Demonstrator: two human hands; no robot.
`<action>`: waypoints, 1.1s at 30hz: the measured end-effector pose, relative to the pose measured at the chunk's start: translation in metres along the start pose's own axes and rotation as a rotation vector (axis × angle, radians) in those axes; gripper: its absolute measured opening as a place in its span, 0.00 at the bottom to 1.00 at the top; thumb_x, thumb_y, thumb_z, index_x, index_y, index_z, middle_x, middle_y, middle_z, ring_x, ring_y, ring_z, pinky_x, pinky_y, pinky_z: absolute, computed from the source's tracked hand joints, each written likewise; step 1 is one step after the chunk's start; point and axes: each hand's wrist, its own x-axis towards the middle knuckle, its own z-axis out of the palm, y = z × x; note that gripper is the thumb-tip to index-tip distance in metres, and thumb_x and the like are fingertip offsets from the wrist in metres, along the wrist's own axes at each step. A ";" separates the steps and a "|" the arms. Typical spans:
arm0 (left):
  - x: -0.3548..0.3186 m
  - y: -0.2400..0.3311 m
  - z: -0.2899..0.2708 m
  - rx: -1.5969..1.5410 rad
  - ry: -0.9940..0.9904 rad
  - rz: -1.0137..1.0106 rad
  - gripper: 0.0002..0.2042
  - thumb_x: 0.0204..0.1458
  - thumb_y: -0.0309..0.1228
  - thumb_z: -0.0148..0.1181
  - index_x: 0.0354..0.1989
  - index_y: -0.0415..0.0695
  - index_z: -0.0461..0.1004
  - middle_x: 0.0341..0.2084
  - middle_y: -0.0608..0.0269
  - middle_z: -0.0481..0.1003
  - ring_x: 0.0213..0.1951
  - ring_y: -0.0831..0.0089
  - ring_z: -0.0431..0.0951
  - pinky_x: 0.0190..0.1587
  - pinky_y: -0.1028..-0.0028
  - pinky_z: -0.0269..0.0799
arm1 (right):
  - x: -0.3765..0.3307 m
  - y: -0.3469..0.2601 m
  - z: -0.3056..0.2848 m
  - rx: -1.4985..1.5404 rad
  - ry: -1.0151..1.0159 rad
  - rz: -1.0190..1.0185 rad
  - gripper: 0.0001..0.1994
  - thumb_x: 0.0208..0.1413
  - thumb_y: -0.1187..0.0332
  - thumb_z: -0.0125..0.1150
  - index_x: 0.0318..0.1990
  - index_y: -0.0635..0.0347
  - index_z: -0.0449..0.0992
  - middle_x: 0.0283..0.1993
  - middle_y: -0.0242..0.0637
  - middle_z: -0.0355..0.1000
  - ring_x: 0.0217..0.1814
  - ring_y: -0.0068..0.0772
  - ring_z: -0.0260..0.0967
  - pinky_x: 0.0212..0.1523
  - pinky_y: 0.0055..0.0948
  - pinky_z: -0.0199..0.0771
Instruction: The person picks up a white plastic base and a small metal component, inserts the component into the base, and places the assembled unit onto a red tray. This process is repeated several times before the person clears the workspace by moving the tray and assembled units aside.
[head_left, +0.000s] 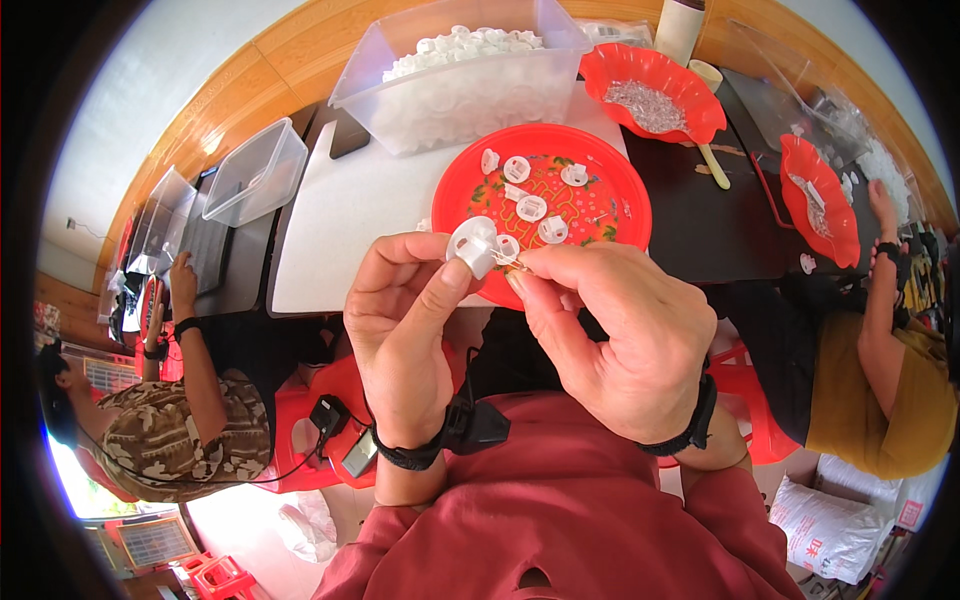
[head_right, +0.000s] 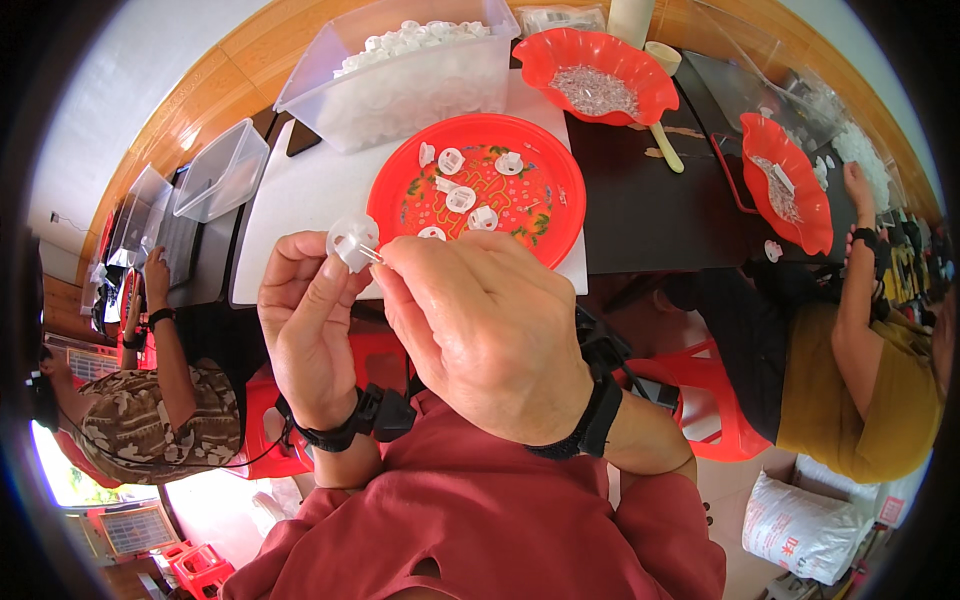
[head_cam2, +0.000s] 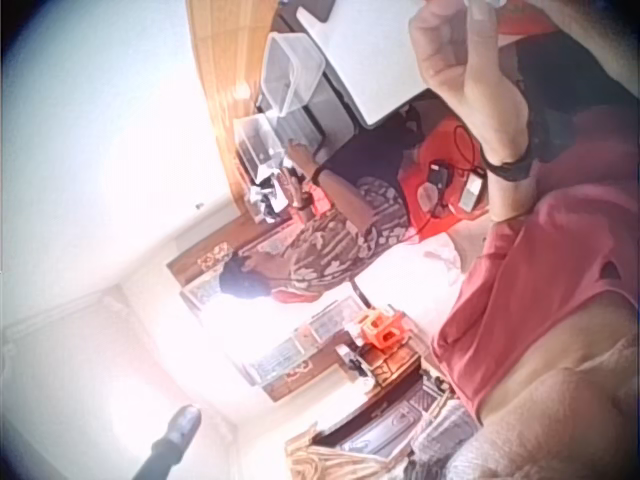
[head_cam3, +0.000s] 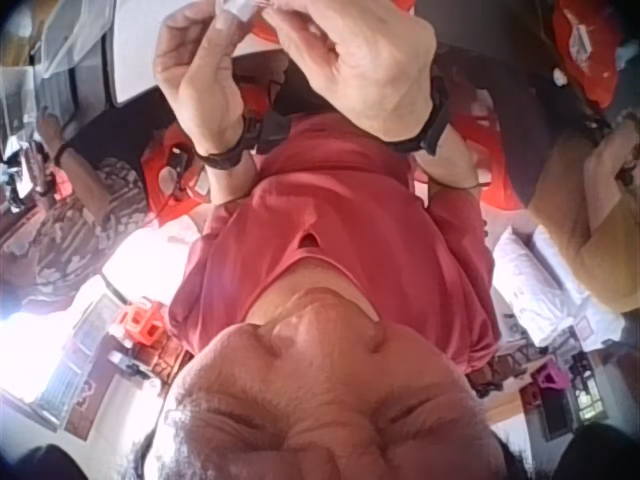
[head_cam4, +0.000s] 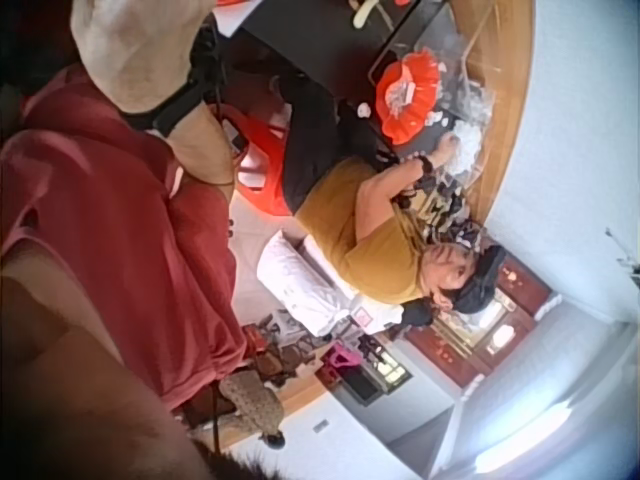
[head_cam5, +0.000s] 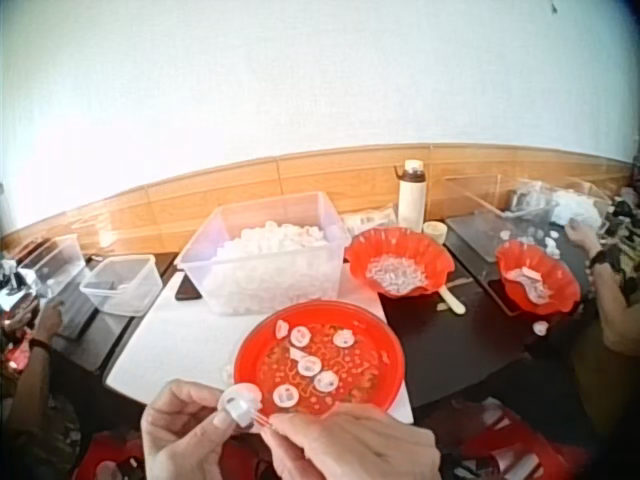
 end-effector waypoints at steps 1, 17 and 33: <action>0.000 0.000 0.000 0.000 0.000 0.000 0.06 0.51 0.18 0.57 0.38 0.36 0.71 0.32 0.58 0.77 0.35 0.79 0.77 0.37 0.81 0.72 | 0.000 0.001 0.000 -0.001 0.000 0.000 0.10 0.41 0.80 0.66 0.32 0.62 0.72 0.20 0.33 0.67 0.20 0.33 0.66 0.23 0.29 0.66; 0.004 -0.003 -0.005 -0.134 -0.034 -0.174 0.06 0.53 0.24 0.56 0.39 0.39 0.71 0.32 0.60 0.77 0.31 0.75 0.80 0.25 0.82 0.74 | -0.001 0.002 0.003 0.008 -0.003 0.012 0.11 0.41 0.79 0.66 0.32 0.61 0.72 0.20 0.33 0.67 0.20 0.34 0.66 0.24 0.30 0.66; 0.000 -0.002 -0.002 -0.103 -0.032 -0.085 0.07 0.52 0.20 0.56 0.39 0.36 0.71 0.32 0.58 0.76 0.33 0.76 0.78 0.33 0.81 0.74 | 0.001 0.000 0.003 -0.018 -0.015 0.036 0.09 0.42 0.78 0.66 0.30 0.60 0.71 0.19 0.33 0.66 0.19 0.36 0.64 0.23 0.31 0.65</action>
